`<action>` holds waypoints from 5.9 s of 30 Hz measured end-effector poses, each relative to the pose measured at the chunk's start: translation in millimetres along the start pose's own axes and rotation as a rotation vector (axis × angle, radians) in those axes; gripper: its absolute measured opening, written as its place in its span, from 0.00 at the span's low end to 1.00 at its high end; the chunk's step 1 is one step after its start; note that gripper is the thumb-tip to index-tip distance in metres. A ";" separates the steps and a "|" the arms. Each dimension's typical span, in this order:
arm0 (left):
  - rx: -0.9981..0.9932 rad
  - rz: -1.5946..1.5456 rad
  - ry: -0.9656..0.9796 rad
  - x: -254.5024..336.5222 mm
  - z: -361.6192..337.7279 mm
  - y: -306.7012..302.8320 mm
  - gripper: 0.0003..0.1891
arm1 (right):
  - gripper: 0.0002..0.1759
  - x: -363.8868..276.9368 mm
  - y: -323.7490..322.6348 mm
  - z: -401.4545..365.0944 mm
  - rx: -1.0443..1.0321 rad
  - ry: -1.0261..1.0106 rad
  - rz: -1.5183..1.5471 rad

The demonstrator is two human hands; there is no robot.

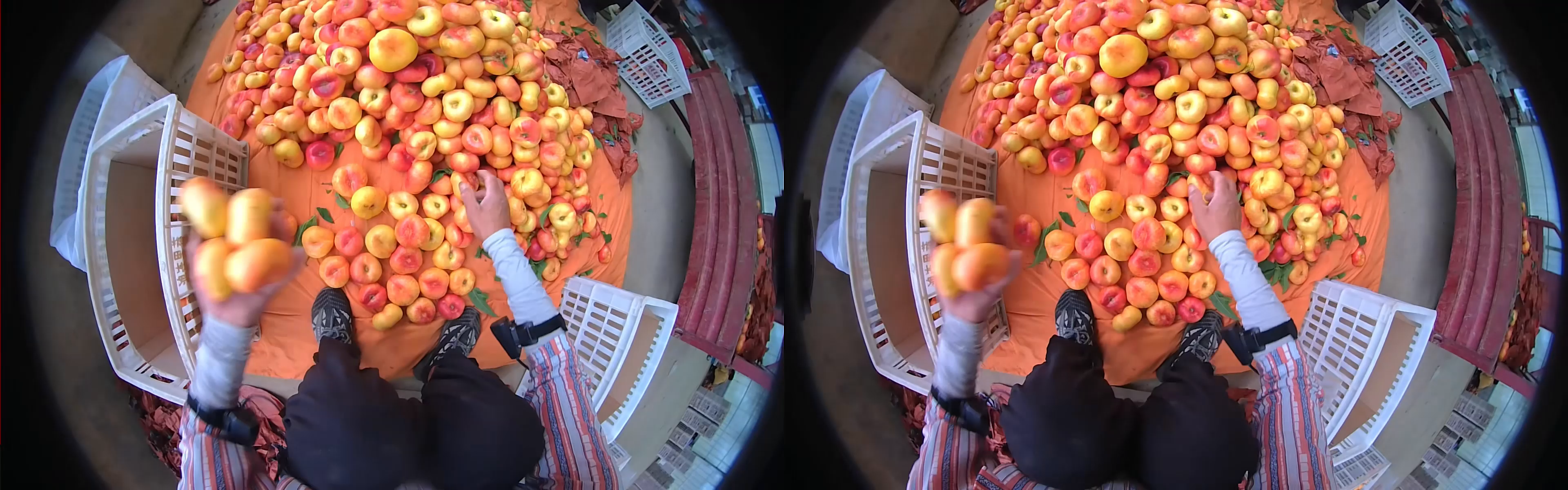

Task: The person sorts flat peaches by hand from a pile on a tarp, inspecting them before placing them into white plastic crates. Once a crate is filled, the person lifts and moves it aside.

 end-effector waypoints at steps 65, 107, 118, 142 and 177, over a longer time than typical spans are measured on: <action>0.213 0.434 -0.585 -127.6 145.5 -117.5 0.16 | 0.25 27.0 46.9 -28.8 -0.266 0.428 1.369; 0.948 1.621 0.594 216.8 -151.9 -105.3 0.21 | 0.31 14.6 137.5 27.3 -0.377 -0.337 -0.295; 0.181 1.425 0.025 -8.4 38.6 -25.2 0.16 | 0.25 -15.6 118.0 -3.4 -0.920 0.625 1.598; -0.026 0.569 -0.283 -82.4 96.3 -101.6 0.27 | 0.31 -43.4 75.2 -63.0 -0.393 -0.017 0.997; -0.408 1.388 0.190 87.4 -43.6 212.3 0.27 | 0.37 281.1 -393.0 -396.1 0.536 0.919 0.506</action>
Point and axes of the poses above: each hand's wrist, its own z-axis towards the middle knuckle, its own y-axis out of the palm, x = y × z, the point moved 4 cm from there along z, towards the middle knuckle, and after that the axes turned 5 degrees about z, right-handed, at the moved point
